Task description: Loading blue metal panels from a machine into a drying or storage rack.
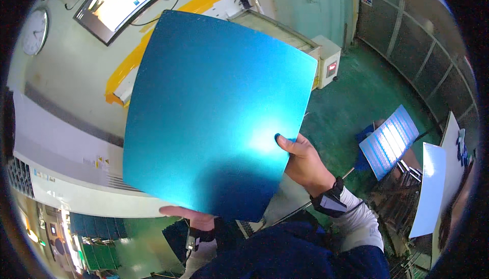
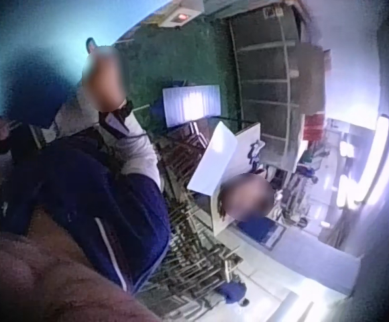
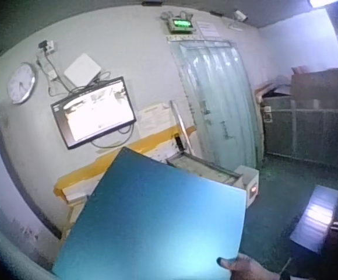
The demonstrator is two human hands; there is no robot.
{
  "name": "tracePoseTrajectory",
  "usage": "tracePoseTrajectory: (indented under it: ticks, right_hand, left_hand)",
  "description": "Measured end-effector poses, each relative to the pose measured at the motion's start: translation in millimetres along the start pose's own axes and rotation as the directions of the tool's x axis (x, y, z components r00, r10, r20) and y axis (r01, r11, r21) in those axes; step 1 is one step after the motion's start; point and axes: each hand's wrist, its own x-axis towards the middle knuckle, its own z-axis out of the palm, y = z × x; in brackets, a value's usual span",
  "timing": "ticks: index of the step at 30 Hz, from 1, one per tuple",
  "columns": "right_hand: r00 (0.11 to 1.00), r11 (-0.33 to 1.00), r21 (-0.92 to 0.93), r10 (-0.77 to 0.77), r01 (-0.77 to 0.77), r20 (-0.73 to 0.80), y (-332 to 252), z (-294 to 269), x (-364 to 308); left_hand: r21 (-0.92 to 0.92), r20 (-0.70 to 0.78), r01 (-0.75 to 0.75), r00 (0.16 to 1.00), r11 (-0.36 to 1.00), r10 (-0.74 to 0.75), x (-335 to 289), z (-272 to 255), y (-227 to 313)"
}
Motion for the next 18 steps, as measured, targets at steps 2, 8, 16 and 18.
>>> tracePoseTrajectory:
  ticks: [2,8,16,18]
  right_hand:
    - [1.000,0.999,0.027,-0.026,0.026,-0.008,-1.9,-6.5,-0.2]
    - [0.998,0.999,0.029,-0.023,0.024,-0.055,-3.6,-12.7,-1.6]
    - [1.000,0.999,0.049,0.012,-0.013,0.005,-9.3,-24.3,-0.6]
    - [1.000,0.998,0.056,0.022,-0.022,-0.001,-7.5,-29.1,1.9]
  left_hand:
    - [-0.022,-0.159,0.093,0.983,0.995,-0.095,15.4,37.6,1.9]
    - [0.110,-0.410,0.356,0.867,0.928,-0.284,19.0,38.3,5.8]
    - [0.089,-0.491,0.336,0.834,0.938,-0.252,25.6,36.6,1.6]
    - [0.074,-0.501,0.354,0.821,0.932,-0.272,26.4,37.1,2.7]
